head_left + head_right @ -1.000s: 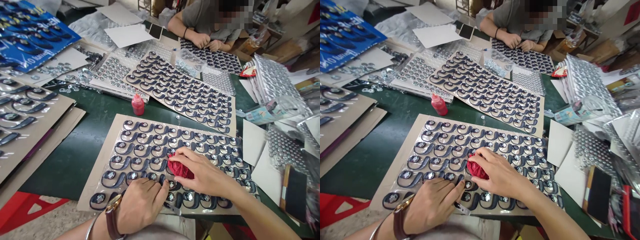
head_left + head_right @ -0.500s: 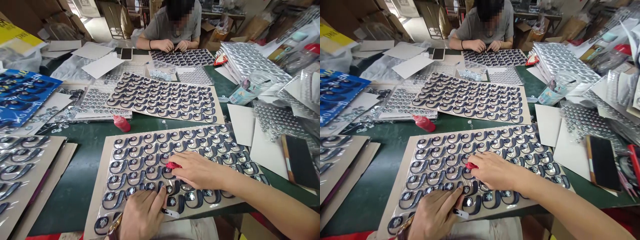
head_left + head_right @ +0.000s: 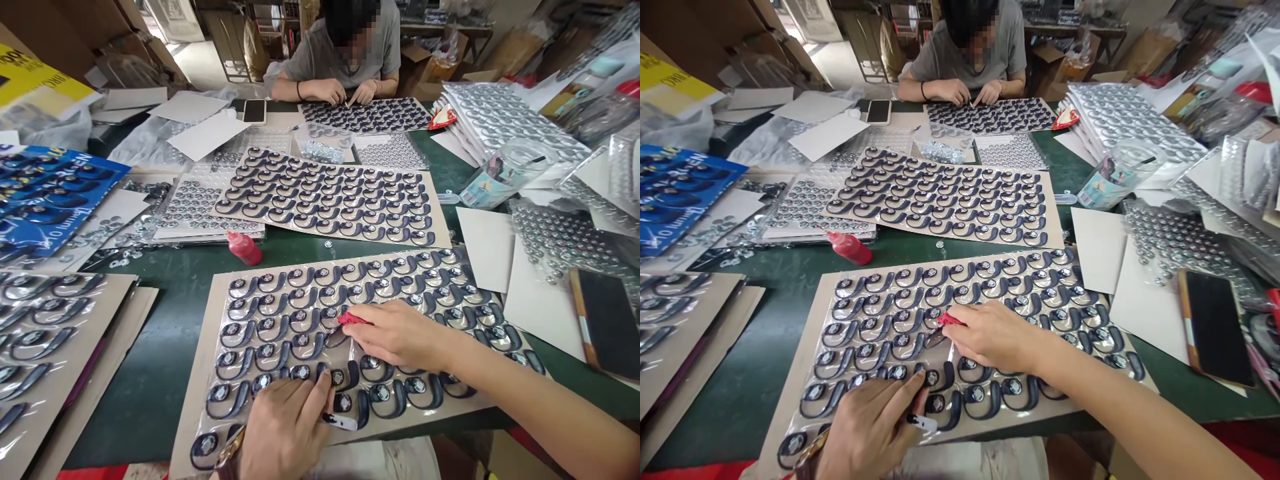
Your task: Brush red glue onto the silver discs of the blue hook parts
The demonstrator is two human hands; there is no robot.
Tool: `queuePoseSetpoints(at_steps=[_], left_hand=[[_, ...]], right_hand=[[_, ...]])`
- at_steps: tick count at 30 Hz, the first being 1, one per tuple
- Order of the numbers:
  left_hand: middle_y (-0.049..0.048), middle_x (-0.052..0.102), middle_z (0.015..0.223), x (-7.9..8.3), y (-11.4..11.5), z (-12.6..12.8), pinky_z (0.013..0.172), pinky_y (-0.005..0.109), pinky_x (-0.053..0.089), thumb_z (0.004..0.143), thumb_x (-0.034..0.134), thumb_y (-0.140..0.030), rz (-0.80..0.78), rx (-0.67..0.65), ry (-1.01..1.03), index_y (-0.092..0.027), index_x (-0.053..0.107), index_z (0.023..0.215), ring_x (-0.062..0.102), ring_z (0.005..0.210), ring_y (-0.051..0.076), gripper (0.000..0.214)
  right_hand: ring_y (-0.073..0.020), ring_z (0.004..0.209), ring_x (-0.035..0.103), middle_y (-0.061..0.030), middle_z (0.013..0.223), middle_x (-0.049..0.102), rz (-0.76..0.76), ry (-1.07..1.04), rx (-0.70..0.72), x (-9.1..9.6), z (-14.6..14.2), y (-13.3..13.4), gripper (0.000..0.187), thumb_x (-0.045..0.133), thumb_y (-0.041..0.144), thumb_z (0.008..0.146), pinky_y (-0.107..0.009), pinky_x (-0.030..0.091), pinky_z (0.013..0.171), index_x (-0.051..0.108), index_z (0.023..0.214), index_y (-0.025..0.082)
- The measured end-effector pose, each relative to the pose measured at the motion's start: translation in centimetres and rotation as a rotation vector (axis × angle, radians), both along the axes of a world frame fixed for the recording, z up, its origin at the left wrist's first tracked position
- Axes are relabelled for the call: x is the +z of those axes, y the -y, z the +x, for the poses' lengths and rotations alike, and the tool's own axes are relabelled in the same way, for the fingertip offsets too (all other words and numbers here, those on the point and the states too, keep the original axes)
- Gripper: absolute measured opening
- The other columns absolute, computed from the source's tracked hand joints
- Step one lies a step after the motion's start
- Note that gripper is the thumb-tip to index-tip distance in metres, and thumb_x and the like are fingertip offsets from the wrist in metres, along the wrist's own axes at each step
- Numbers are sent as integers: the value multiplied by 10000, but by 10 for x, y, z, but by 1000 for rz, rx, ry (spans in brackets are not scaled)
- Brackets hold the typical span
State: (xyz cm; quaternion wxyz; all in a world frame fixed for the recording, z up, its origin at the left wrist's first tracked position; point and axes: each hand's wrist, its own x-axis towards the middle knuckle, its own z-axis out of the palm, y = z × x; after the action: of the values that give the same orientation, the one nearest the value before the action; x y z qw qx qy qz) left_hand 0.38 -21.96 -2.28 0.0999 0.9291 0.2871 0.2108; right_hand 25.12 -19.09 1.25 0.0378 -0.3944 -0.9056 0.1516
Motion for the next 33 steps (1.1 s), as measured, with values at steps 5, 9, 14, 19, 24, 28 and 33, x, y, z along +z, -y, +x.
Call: queuePoseSetpoints(at_steps=[5,9,14,19,24,28,33], left_hand=[[-13,564,586,1,-2,3,475,237,403,821,493,-120,-9,16,-5,-136,551,1014,534,482,113,202],[-22,550,570,3,-5,7,439,238,380,853,479,-147,-22,65,-25,-153,564,936,528,457,116,119],[-30,555,573,8,-6,7,437,226,381,862,463,-155,-35,72,-31,-169,571,953,528,456,104,141],[-7,619,644,13,-5,4,459,230,437,857,469,-166,-38,66,-32,-164,566,1027,566,494,112,196],[33,677,785,26,-4,-7,461,234,491,833,371,-115,-124,10,-137,-134,510,1161,612,544,123,357],[42,685,827,33,-6,-22,501,214,514,808,354,-93,-205,-23,-147,-138,461,1227,632,591,115,435],[23,685,774,33,-22,-18,460,225,480,827,394,-137,-213,98,-190,-196,467,1239,626,549,130,422]], right_hand=[[-126,703,514,-34,877,561,-67,-55,-96,2,-2,-4,234,400,221,909,-262,296,513,588,1048,208],[-126,707,512,-29,866,559,-118,-64,-139,5,-4,-7,240,386,225,916,-262,287,523,596,1032,223],[-122,693,498,-34,895,563,-138,-70,-151,3,-5,-5,257,382,230,915,-257,290,537,578,1081,239],[-117,678,490,-37,908,562,-139,-81,-161,1,-5,-3,254,389,233,912,-254,285,534,578,1081,237],[-121,690,491,-40,894,563,-117,-110,-170,-1,-5,-3,247,396,220,905,-254,285,543,587,1061,228],[-117,668,482,-34,880,563,-106,-136,-187,-4,-4,-2,238,403,231,905,-250,272,533,588,1053,235],[-123,707,508,-40,885,572,-99,-158,-178,-7,-4,-1,235,407,231,906,-246,302,554,595,1047,229]])
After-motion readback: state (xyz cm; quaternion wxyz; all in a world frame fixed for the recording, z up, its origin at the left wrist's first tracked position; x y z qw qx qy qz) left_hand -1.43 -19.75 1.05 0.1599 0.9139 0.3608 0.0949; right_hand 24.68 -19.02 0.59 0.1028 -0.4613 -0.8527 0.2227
